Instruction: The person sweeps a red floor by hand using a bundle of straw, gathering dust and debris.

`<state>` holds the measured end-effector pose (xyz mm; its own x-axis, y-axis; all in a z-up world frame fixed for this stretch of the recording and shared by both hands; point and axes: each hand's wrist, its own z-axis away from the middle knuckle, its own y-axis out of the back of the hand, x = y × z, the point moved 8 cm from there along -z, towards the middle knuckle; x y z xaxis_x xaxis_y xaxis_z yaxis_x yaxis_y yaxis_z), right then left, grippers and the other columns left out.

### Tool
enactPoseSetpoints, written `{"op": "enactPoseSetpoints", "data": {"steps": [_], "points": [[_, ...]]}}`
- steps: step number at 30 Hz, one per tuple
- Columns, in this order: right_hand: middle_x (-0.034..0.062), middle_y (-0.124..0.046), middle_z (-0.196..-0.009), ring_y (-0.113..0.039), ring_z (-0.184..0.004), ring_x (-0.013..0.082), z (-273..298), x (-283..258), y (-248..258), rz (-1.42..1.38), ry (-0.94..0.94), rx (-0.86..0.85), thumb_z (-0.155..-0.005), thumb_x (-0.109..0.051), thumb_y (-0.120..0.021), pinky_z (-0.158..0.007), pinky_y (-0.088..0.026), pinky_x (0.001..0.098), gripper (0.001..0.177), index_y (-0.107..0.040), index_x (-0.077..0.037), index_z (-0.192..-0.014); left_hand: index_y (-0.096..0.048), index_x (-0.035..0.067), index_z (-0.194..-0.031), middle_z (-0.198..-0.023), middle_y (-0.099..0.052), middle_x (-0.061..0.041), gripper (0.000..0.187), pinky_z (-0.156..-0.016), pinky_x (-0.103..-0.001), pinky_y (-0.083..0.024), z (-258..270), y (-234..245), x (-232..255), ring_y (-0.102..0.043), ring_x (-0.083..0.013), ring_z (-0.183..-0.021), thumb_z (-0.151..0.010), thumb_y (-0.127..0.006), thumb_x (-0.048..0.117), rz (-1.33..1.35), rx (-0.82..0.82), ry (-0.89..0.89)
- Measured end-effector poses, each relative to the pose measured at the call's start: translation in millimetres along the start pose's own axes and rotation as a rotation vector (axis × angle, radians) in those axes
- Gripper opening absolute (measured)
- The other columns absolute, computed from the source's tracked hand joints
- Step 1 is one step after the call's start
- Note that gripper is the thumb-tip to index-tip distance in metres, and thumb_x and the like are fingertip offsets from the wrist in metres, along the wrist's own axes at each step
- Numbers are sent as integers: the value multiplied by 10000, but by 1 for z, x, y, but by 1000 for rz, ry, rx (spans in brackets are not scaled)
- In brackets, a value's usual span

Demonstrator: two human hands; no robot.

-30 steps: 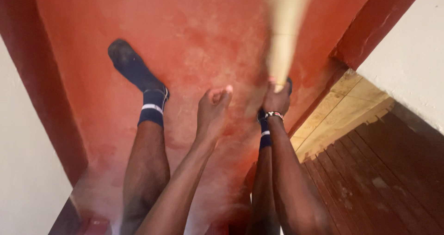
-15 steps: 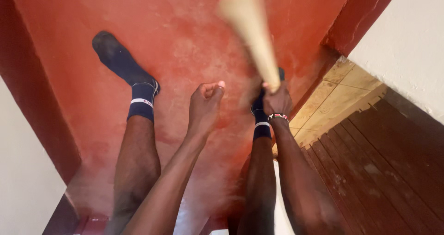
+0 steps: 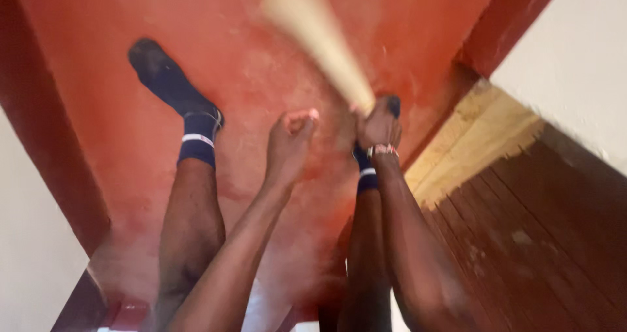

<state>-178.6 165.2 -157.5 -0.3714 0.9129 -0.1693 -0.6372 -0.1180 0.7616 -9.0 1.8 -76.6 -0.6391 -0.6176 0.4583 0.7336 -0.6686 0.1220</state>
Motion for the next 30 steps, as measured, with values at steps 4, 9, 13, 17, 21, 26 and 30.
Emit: {"op": "enactPoseSetpoints", "data": {"steps": [4,9,13,17,21,26,30], "points": [[251,-743,-901,-768,-731,433,-4,50,-1,-616,-833,219,-936,-570,-523,-656,-613,553,609,-585,7,-1118,-686,16,-1126,-1000,-742,-53,455,-828,-281,-531,0,-1,6,-671,-107,-917,-937,-674,430,33,7,0],[277,-731,-918,-729,-810,458,-11,24,23,-367,-473,236,-953,-560,-580,-734,-562,572,592,-591,12,-1105,-698,9,-1124,-982,-746,-73,463,-804,-287,-538,0,-12,-6,-662,-122,-890,-943,-683,435,19,2,20],[290,-708,-970,-674,-866,509,-16,-34,19,-33,114,-65,-973,-561,-601,-790,-488,623,621,-562,26,-1173,-684,11,-1135,-996,-742,-59,459,-807,-263,-531,-2,-12,0,-669,-100,-903,-948,-678,430,31,-14,-10],[283,-710,-951,-674,-886,504,-27,-18,11,22,48,-36,-934,-566,-632,-786,-508,604,593,-596,-2,-1111,-678,-14,-1135,-933,-702,-56,467,-758,-267,-512,0,-17,2,-616,-102,-833,-961,-669,419,82,-48,39],[262,-710,-938,-729,-831,470,-25,39,8,-430,-596,220,-954,-615,-548,-745,-566,578,636,-577,2,-1103,-672,-7,-1132,-915,-700,-27,462,-759,-249,-513,2,-14,7,-627,-89,-829,-953,-669,418,43,-47,54],[303,-715,-924,-730,-829,516,-3,44,2,-777,-725,252,-900,-556,-497,-717,-557,625,614,-568,3,-1145,-685,0,-1103,-868,-692,-25,455,-732,-249,-508,3,-19,7,-619,-89,-790,-953,-669,429,12,-69,46],[321,-689,-1012,-656,-951,519,-16,-11,21,-80,34,59,-976,-604,-605,-812,-498,606,643,-590,22,-1123,-687,23,-1108,-854,-687,-27,443,-702,-262,-505,-1,-14,8,-617,-93,-768,-934,-666,429,26,-33,101]]}}
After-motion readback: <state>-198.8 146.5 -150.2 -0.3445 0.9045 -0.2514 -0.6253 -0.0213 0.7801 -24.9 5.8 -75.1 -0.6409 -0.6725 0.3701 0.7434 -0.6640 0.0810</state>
